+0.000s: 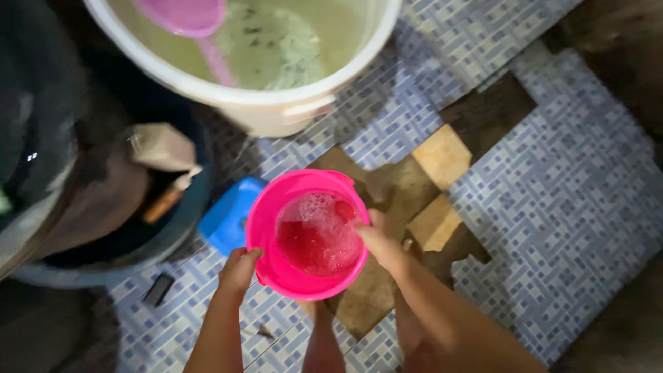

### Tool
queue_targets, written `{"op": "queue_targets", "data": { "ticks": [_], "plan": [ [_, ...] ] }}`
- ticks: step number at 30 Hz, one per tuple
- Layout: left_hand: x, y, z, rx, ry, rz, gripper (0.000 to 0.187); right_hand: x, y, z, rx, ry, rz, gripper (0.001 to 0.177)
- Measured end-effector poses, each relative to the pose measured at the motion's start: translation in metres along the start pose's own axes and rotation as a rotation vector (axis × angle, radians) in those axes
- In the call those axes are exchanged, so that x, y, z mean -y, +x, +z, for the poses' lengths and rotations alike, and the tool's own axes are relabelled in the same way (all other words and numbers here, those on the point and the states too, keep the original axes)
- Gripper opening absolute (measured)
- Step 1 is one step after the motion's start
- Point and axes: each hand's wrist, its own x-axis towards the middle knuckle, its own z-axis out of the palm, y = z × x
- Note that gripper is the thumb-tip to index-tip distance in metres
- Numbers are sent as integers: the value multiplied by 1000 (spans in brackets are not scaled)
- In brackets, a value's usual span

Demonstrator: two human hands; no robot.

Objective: The person adjusts buttons and lids on a washing machine, wraps an electrical wire with white material, and then prepares a bucket of soapy water to scrub a tiled floor with a cloth.

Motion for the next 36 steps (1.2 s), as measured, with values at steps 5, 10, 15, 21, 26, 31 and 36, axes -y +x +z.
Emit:
{"op": "queue_targets", "data": {
  "ticks": [5,10,15,21,26,31,36],
  "plan": [
    [-71,4,93,-6,5,113,67,-16,11,-102,-119,356,-174,24],
    [-143,-5,188,178,-201,372,67,0,24,-211,-228,479,-113,26],
    [-229,-59,279,126,392,356,87,-20,55,-307,-324,249,-190,23],
    [-279,-130,402,206,628,637,94,-68,120,-398,-611,-137,-139,38],
    [-311,-174,471,342,790,632,94,-107,154,-463,-639,-101,35,41],
    [-331,-190,512,398,938,602,90,-139,164,-503,-705,-101,141,56],
    [-338,-188,534,367,998,727,89,-167,171,-530,-823,-208,252,30]
  ]
}}
